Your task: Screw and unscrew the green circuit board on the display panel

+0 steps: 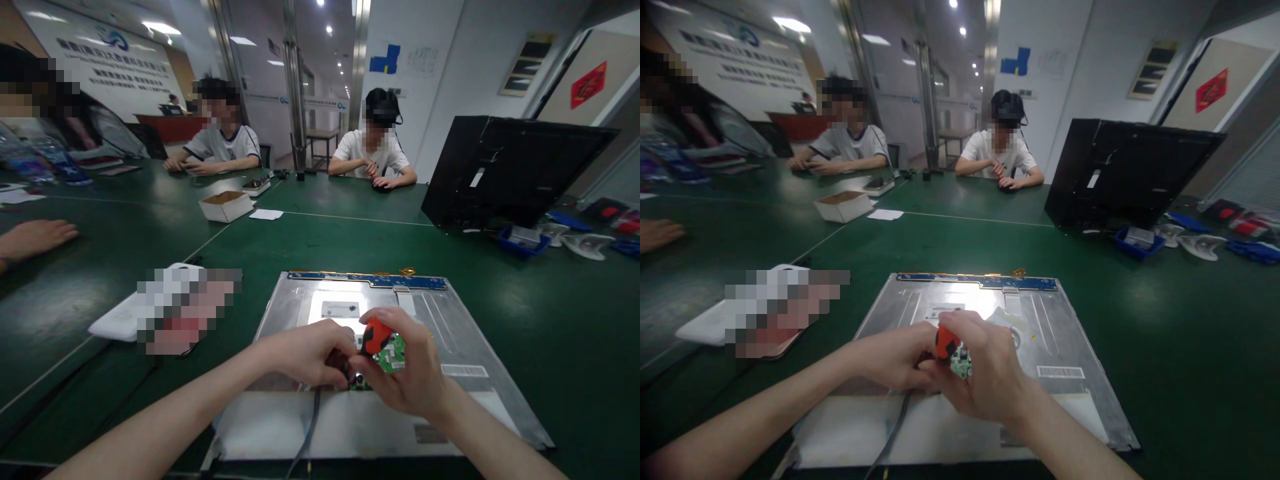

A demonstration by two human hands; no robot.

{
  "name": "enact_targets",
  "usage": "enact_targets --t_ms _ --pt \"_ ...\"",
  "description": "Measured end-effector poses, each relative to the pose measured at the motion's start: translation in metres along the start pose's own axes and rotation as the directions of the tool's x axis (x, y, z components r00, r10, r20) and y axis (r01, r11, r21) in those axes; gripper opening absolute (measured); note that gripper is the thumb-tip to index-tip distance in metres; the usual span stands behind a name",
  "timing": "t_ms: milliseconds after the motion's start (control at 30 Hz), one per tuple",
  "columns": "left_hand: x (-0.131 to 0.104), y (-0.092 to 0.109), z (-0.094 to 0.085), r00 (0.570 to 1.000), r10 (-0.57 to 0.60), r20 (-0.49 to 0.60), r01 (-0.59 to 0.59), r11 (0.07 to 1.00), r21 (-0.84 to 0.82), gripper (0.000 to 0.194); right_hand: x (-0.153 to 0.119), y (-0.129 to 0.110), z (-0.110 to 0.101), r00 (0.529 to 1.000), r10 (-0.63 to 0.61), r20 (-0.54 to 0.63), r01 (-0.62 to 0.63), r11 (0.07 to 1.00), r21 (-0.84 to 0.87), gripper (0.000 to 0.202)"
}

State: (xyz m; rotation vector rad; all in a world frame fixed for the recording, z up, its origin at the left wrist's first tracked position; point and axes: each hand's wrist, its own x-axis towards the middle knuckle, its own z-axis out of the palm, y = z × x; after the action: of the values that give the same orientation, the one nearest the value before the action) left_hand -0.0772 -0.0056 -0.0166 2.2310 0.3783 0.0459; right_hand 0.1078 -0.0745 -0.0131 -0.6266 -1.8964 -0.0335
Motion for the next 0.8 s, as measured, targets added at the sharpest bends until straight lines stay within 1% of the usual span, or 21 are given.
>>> enact_targets --t_ms 67,167,267,400,500,567,633,800 --pt "-0.0003 0.0006 0.0001 1.0 -0.001 -0.01 0.001 1.0 0.005 0.009 0.0008 0.0003 0.0002 1.0 0.0 -0.006 0.0 1.0 0.003 0.058" --pt "-0.001 -0.0007 0.0011 0.999 -0.04 -0.03 0.039 0.999 -0.036 0.01 0.0027 -0.0012 -0.0011 0.999 0.032 0.021 -0.032 0.999 -0.032 0.055" --pt "-0.0015 -0.0028 0.0023 0.998 -0.051 -0.023 0.049 0.996 -0.07 0.011 0.0036 -0.0033 -0.003 0.998 0.042 0.045 -0.04 0.999 -0.035 0.057" --pt "-0.001 -0.003 0.0026 0.999 -0.05 -0.018 0.049 0.998 -0.031 0.009 0.0017 -0.0035 -0.0038 0.998 0.029 0.064 -0.029 1.0 -0.001 0.059" --pt "-0.0004 -0.0018 0.0022 0.999 -0.033 -0.007 0.033 0.999 -0.016 0.006 -0.0005 -0.0014 -0.0026 0.999 0.025 0.021 -0.025 1.0 0.001 0.057" --pt "0.0 -0.0013 0.0016 1.0 -0.008 -0.005 0.008 1.0 -0.011 0.007 -0.0009 0.0001 -0.0013 0.999 0.014 -0.032 -0.014 1.0 0.013 0.056" --pt "0.0003 -0.0013 0.0009 1.0 0.014 -0.012 -0.014 1.0 0.004 0.009 -0.0003 0.001 -0.0003 0.998 0.004 -0.062 -0.002 1.0 0.025 0.055" --pt "-0.0002 -0.0028 0.0013 1.0 0.016 -0.01 -0.016 1.0 0.006 0.007 0.0026 -0.0006 -0.0003 0.999 -0.031 -0.037 0.03 1.0 -0.005 0.052"
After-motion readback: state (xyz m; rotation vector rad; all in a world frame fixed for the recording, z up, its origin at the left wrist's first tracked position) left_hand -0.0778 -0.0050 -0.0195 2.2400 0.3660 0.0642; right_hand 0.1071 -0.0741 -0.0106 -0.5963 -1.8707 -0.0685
